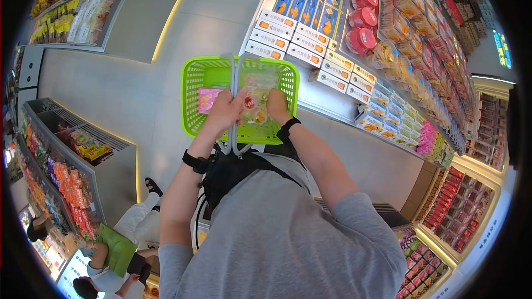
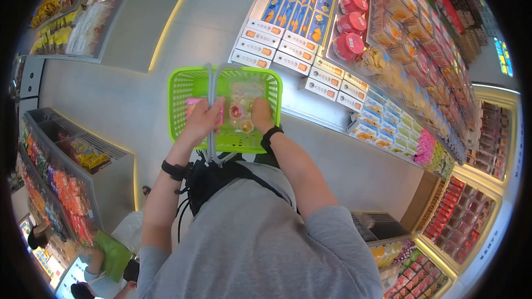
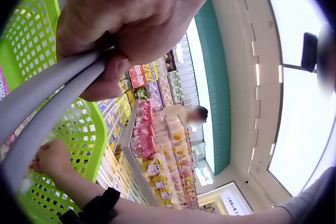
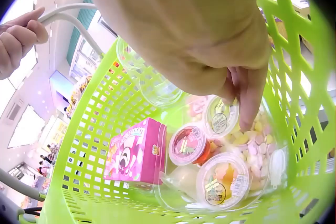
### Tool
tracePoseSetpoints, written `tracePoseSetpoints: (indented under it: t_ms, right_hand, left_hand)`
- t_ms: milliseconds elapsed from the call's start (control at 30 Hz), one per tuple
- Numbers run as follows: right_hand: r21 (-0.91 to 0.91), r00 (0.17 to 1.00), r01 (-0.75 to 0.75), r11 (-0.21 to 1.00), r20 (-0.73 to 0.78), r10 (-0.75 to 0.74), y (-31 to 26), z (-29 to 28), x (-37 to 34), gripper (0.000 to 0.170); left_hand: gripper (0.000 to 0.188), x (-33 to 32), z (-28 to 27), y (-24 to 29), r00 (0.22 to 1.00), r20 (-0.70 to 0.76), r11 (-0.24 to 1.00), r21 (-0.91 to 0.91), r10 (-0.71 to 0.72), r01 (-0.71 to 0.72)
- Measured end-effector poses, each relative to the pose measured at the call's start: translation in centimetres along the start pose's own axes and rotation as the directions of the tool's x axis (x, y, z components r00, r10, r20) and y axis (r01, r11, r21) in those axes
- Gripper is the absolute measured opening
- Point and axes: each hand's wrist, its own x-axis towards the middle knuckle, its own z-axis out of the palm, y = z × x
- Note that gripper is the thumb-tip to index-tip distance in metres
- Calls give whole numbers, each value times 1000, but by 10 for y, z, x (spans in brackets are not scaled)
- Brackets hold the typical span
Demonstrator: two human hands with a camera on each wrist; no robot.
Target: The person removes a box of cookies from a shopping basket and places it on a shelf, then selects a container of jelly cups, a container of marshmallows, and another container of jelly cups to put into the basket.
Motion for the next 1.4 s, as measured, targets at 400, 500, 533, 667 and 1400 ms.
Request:
tracePoseSetpoints:
  t_ms: [400, 500, 533, 667, 1400]
  right_hand:
    - [-230, 983, 171, 958, 110, -149, -27, -15, -12, 11]
    - [-153, 971, 162, 975, 202, -129, -33, -14, -22, 15]
    - [-154, 972, 156, 976, 197, -124, -33, -13, -23, 15]
    - [-1, 994, 71, 998, 88, -70, -22, -1, -23, 17]
    - [-345, 765, 611, 713, 25, -644, -59, 7, -11, 16]
  left_hand:
    - [25, 5, -4, 5, 997, 76, 999, -41, -11, 14]
    - [28, 7, -5, 6, 997, 82, 998, -51, -16, 20]
    - [28, 7, -5, 7, 996, 87, 999, -45, -18, 21]
    - [27, 6, -5, 11, 996, 89, 1000, -18, -17, 19]
    - [30, 3, -4, 8, 998, 69, 1000, 22, -10, 9]
